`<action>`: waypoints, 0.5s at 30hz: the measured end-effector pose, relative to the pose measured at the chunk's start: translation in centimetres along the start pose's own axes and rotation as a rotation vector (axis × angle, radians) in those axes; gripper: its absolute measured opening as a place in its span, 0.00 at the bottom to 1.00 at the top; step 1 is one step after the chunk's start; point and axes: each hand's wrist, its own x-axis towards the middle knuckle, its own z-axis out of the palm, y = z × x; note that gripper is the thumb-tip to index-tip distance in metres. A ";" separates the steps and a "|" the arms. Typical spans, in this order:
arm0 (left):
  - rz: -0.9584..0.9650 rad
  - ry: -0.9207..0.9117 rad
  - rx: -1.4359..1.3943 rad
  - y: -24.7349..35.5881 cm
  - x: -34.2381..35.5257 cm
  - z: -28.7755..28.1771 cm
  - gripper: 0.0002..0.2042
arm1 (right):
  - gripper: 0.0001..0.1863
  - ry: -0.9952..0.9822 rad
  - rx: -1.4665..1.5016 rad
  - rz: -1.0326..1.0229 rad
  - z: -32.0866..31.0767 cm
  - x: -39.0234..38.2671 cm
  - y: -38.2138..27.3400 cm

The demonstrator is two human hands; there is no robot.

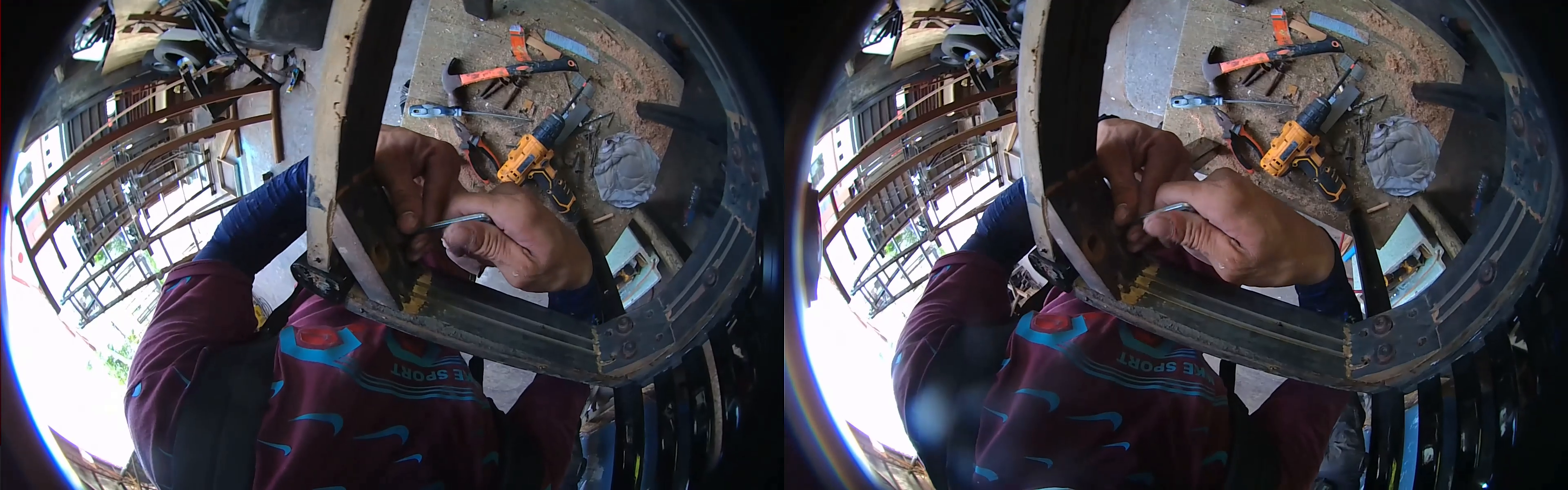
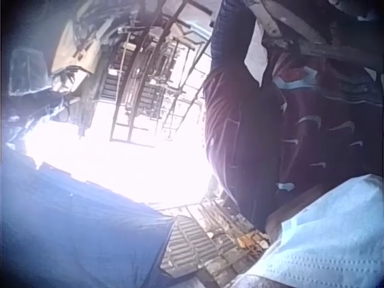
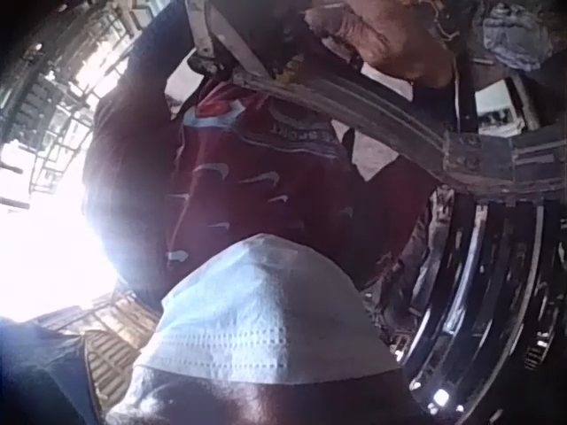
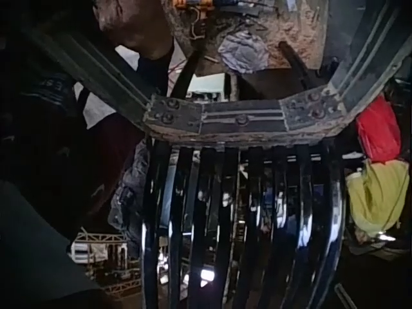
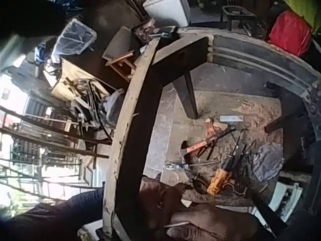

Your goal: Repairing the wooden frame of a chair using manual tools.

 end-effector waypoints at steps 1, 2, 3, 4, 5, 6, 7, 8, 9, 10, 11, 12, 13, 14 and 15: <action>-0.001 -0.020 0.003 0.5 0.3 -0.2 0.10 | 0.19 -0.143 0.066 0.006 -0.6 -0.1 -0.6; -0.075 -0.038 0.037 1.2 0.1 -0.1 0.10 | 0.19 -0.129 0.054 0.015 -0.3 0.0 -0.8; -0.144 -0.067 0.075 1.5 0.2 -0.7 0.10 | 0.19 -0.053 0.137 -0.009 0.1 0.3 -0.6; -0.077 -0.058 0.013 1.0 -0.1 -0.7 0.11 | 0.19 0.022 0.218 -0.036 0.6 0.7 -0.3; -0.085 -0.088 0.101 1.3 -0.1 -1.0 0.11 | 0.19 0.061 -0.079 -0.203 0.3 1.0 0.0; -0.092 -0.106 0.188 1.4 -0.3 -1.4 0.11 | 0.19 0.076 -0.106 -0.194 0.3 1.1 0.5; 0.031 -0.133 0.232 1.1 0.1 -2.0 0.11 | 0.20 0.189 -0.266 -0.241 0.7 0.7 0.7; 0.155 -0.139 0.276 0.9 0.2 -1.8 0.11 | 0.21 0.283 -0.420 -0.301 0.9 0.6 0.6; -0.222 0.021 0.121 3.5 0.4 0.0 0.12 | 0.21 0.296 -0.435 -0.294 0.6 0.7 0.6; -0.221 0.006 0.128 3.4 -0.1 0.5 0.12 | 0.21 0.384 -0.543 -0.362 0.5 1.1 0.4; -0.285 0.093 0.069 3.4 -0.6 1.0 0.12 | 0.23 0.467 -0.649 -0.436 0.5 1.4 0.1; -0.349 0.179 0.011 3.4 -0.8 1.2 0.12 | 0.23 0.471 -0.662 -0.436 0.7 1.6 0.1; -0.396 0.161 0.045 3.4 -1.0 1.0 0.11 | 0.23 0.391 -0.503 -0.449 0.8 1.8 0.6; -0.397 0.156 0.060 3.3 -1.0 0.8 0.11 | 0.23 0.311 -0.344 -0.460 0.6 1.9 1.1; -0.371 0.128 0.070 3.2 -1.0 0.6 0.11 | 0.24 0.209 -0.521 -0.481 -0.4 1.9 1.5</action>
